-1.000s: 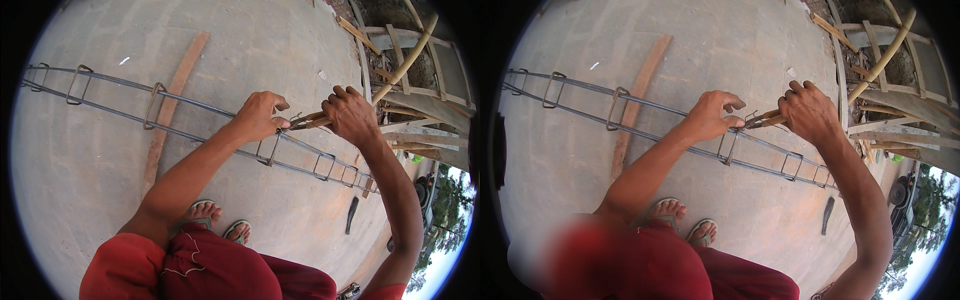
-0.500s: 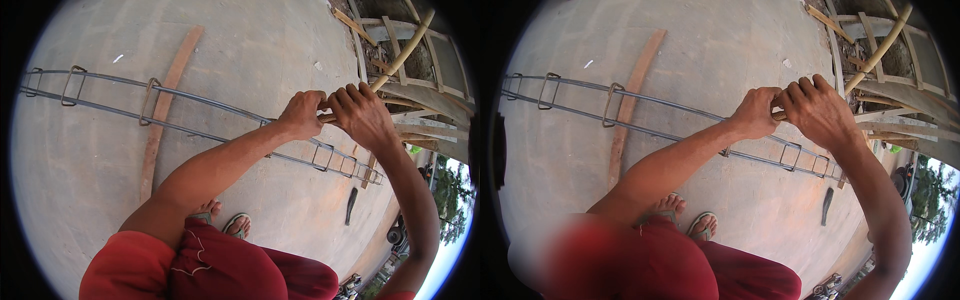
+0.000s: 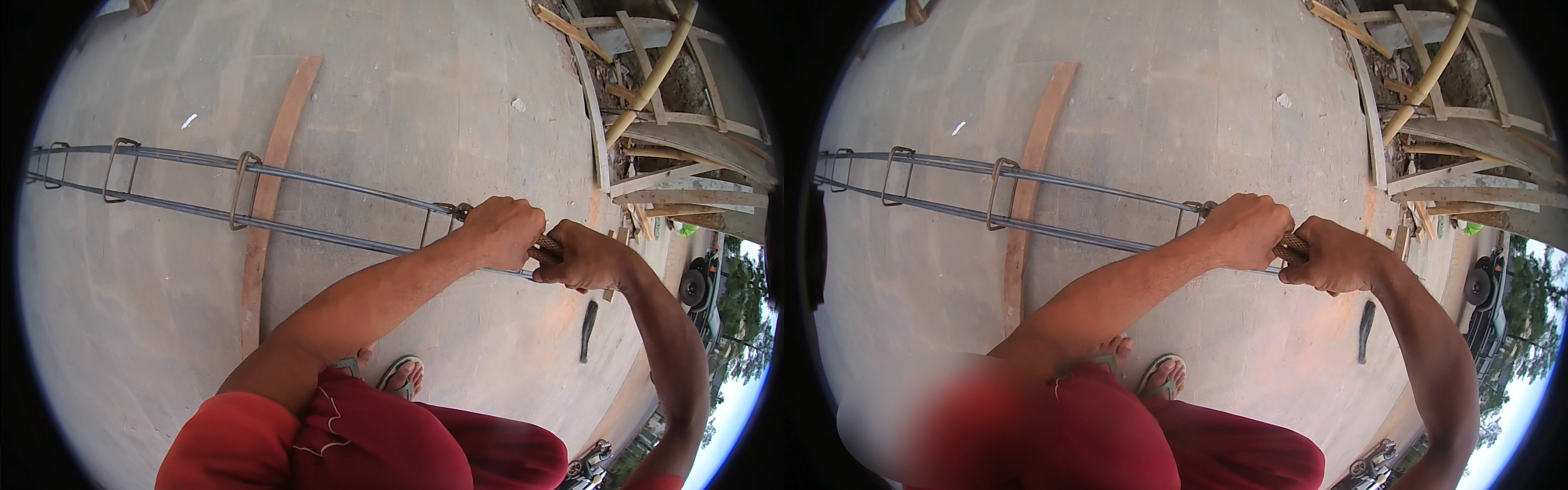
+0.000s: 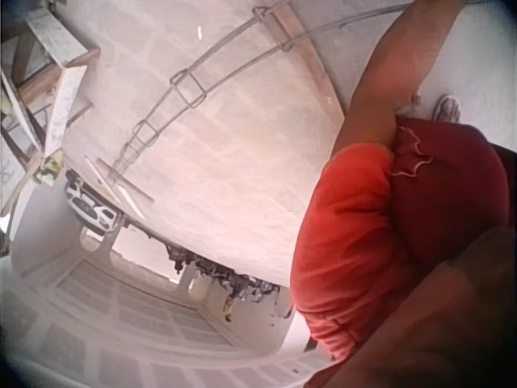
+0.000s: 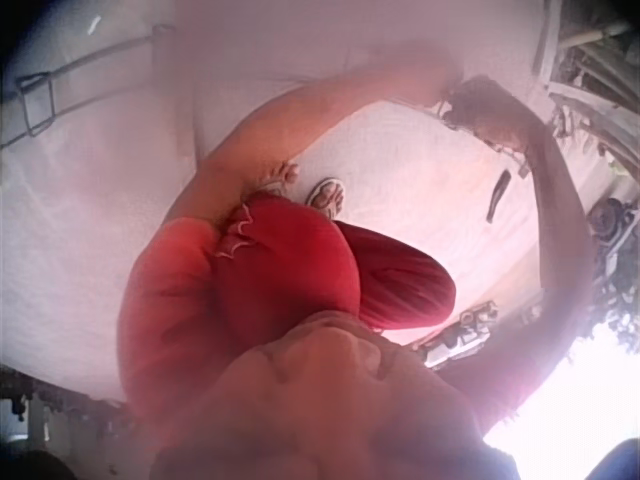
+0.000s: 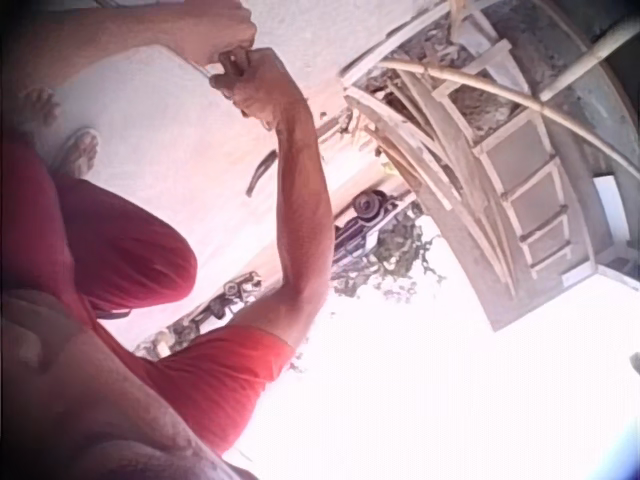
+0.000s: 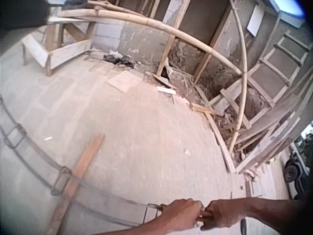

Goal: The person ties a metal rebar cage together using wire and pliers. They wrap wire around the intersections of the rebar bars and twist it tight with pliers to secure the structure. The person works systematically along the length of the cage, moving from one joint to the next.

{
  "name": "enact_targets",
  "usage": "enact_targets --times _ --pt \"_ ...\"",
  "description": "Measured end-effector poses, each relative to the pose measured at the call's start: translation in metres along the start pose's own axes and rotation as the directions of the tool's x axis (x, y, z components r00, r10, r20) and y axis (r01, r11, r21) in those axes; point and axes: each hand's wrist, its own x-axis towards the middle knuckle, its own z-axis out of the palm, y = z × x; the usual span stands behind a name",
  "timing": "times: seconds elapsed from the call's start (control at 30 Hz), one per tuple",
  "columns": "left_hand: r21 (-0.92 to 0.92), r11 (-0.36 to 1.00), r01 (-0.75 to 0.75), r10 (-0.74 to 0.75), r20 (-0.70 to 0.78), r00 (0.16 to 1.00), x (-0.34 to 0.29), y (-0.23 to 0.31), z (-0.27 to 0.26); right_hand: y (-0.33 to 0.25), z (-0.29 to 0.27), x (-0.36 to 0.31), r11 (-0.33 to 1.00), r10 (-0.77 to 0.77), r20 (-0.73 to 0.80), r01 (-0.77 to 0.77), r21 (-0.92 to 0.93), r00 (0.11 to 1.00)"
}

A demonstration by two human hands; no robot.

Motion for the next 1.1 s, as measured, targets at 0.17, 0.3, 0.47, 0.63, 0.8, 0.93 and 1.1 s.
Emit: enact_targets --times 0.17,0.3,0.47,0.63,0.8,0.93,1.1 --pt "0.129 0.986 -0.107 0.104 0.031 0.994 -0.013 -0.001 0.009 0.03 0.055 0.006 0.988 -0.121 -0.206 0.138 0.073 0.971" --pt "0.172 0.973 -0.152 0.141 0.072 0.987 -0.017 -0.001 0.014 0.03 0.084 -0.001 0.965 -0.199 -0.437 0.253 0.068 0.877" --pt "-0.09 0.987 -0.132 0.134 0.02 0.991 -0.008 -0.006 -0.01 0.013 0.079 -0.012 0.732 -0.64 -0.667 0.038 -0.681 0.381" --pt "-0.169 0.984 -0.06 0.089 0.169 0.982 0.013 -0.01 -0.027 0.027 0.039 -0.01 0.485 -0.697 -0.42 -0.049 -0.873 0.581" --pt "-0.048 0.996 -0.075 0.066 -0.167 0.984 0.007 0.004 -0.009 -0.005 -0.018 -0.004 0.907 -0.226 -0.312 0.082 -0.414 0.923" --pt "-0.144 0.989 0.043 -0.065 -0.153 0.986 0.015 0.017 -0.01 -0.001 -0.046 0.008 0.993 0.016 -0.121 -0.029 -0.111 0.993" --pt "-0.227 0.973 0.028 -0.103 -0.327 0.94 0.031 -0.017 -0.019 0.01 -0.053 0.022 0.859 -0.419 -0.532 0.511 0.03 0.736"
